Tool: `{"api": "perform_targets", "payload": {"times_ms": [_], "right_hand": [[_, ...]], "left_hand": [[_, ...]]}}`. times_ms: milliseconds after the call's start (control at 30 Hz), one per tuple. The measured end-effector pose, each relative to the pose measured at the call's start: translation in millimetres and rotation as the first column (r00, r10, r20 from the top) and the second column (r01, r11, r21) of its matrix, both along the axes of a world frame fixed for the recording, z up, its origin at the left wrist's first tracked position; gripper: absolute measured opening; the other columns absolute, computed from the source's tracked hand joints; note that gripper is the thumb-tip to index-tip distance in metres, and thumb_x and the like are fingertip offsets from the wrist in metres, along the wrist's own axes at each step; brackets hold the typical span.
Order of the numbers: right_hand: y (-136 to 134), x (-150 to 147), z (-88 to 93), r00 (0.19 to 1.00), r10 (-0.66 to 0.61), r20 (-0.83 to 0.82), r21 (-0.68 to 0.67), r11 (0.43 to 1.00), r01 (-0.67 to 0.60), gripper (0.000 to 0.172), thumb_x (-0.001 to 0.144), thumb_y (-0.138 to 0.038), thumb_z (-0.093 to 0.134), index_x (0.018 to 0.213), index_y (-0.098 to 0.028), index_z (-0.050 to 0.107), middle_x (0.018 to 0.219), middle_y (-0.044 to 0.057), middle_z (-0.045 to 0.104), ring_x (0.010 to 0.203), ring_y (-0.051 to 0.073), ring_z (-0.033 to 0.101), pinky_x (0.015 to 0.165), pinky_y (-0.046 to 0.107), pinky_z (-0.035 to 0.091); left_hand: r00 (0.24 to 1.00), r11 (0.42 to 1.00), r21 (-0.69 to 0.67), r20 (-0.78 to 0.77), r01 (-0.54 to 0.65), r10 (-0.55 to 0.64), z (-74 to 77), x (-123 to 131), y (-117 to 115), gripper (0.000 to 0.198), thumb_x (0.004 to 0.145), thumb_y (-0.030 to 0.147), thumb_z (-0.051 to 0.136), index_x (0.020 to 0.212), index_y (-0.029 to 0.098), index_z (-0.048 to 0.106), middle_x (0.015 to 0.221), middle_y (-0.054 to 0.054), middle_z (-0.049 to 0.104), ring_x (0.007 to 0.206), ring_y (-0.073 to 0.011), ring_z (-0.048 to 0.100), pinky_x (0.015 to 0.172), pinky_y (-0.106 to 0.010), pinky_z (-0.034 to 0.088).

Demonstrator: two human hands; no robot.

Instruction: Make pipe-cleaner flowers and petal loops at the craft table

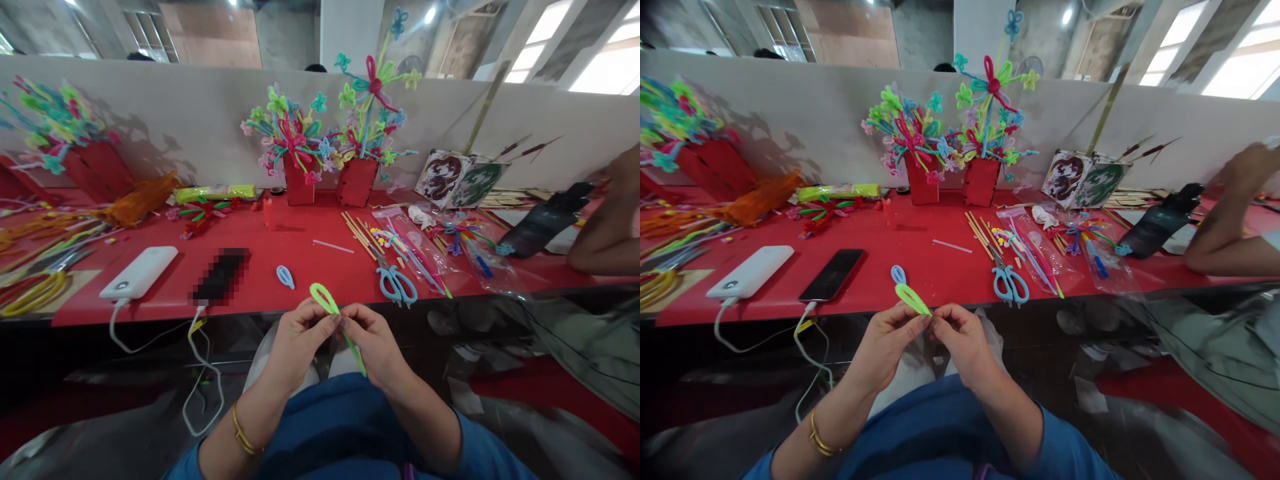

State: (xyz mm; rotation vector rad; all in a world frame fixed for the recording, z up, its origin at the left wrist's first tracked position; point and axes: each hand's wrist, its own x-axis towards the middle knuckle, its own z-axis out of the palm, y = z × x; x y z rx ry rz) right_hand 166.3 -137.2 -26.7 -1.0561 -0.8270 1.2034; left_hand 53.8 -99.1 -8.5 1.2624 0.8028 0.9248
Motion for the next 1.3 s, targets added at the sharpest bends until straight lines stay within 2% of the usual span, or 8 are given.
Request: {"api": "perform_targets", "payload": {"times_ms": [100,167,300,400,600,800,1100,1300], "right_hand": [[-0.8,3.3,0.0,0.983,0.015,0.185,0.039,0.999,-0.022,0.012,0.07,-0.029,0.056,0.067,-0.017,0.054,0.058,-0.002,0.052,0.054,0.009,0.046,0.052,0.021,0.038],[-1.4,6.1,1.5,0.93,0.013,0.366,0.073,0.996,-0.043,0.006,0.072,-0.024,0.053,0.071,-0.018,0.054,0.063,-0.001,0.054,0.057,0.01,0.048,0.054,0.022,0.04],[-1.7,12.3,5.1,0.7,-0.096,0.707,0.216,0.973,-0.084,0.01,0.072,-0.013,0.047,0.072,-0.019,0.054,0.07,0.001,0.056,0.064,0.012,0.051,0.06,0.024,0.041],[-0.4,16.3,6.4,0.543,-0.198,0.816,0.304,0.946,-0.112,0.011,0.073,-0.012,0.046,0.07,-0.019,0.054,0.07,0.002,0.058,0.067,0.014,0.052,0.063,0.026,0.041],[2.3,22.5,7.5,0.349,-0.382,0.855,0.461,0.869,-0.179,0.008,0.076,-0.013,0.048,0.074,-0.018,0.054,0.074,0.004,0.061,0.074,0.016,0.055,0.071,0.03,0.041],[2.7,26.6,8.1,0.155,-0.468,0.87,0.493,0.828,-0.267,0.011,0.077,-0.013,0.047,0.079,-0.019,0.055,0.084,0.002,0.064,0.084,0.015,0.056,0.089,0.037,0.032],[10.0,38.2,1.4,0.019,-0.515,0.857,0.488,0.799,-0.35,0.015,0.08,-0.017,0.046,0.085,-0.016,0.059,0.096,0.006,0.062,0.099,0.019,0.049,0.091,0.036,0.035],[14.1,44.1,3.9,-0.061,-0.523,0.85,0.473,0.81,-0.346,0.018,0.079,-0.017,0.048,0.092,-0.017,0.061,0.103,0.008,0.057,0.099,0.021,0.047,0.087,0.033,0.039]], "left_hand": [[1.0,0.999,-0.029,0.022,-0.016,0.017,0.4,-0.2,-0.4,0.013,0.068,0.026,0.061,0.063,0.014,0.06,0.068,-0.001,0.054,0.065,-0.0119,0.049,0.062,-0.024,0.039],[0.999,0.999,-0.041,0.045,-0.027,0.029,-0.2,-0.6,0.0,0.014,0.067,0.027,0.061,0.063,0.014,0.059,0.067,0.0,0.053,0.065,-0.012,0.048,0.063,-0.024,0.039],[0.996,0.997,-0.077,0.078,-0.029,0.035,-1.5,-1.7,1.0,0.016,0.067,0.029,0.061,0.061,0.015,0.057,0.063,0.002,0.05,0.062,-0.0105,0.047,0.062,-0.023,0.038],[0.997,0.995,-0.1,0.076,-0.015,0.023,-0.7,-2.2,1.0,0.017,0.067,0.029,0.061,0.059,0.015,0.056,0.06,0.003,0.049,0.061,-0.0103,0.046,0.059,-0.023,0.037],[0.999,0.991,-0.126,0.036,0.042,-0.038,4.5,-3.5,0.8,0.016,0.067,0.028,0.061,0.061,0.014,0.055,0.058,0.003,0.048,0.057,-0.0087,0.042,0.055,-0.022,0.033],[0.992,0.98,-0.157,-0.011,0.119,-0.122,4.6,-3.9,2.0,0.016,0.068,0.027,0.059,0.062,0.014,0.052,0.059,0.003,0.05,0.057,-0.0092,0.044,0.057,-0.023,0.034],[0.96,0.967,-0.174,-0.175,0.187,-0.217,-2.6,-8.0,-3.6,0.01,0.066,0.019,0.057,0.06,0.015,0.05,0.058,0.001,0.056,0.059,-0.0118,0.051,0.061,-0.025,0.039],[0.936,0.975,-0.134,-0.284,0.177,-0.209,-10.9,-11.8,-3.6,0.008,0.067,0.021,0.056,0.063,0.015,0.052,0.058,0.0,0.059,0.057,-0.0125,0.054,0.059,-0.025,0.04]]}}
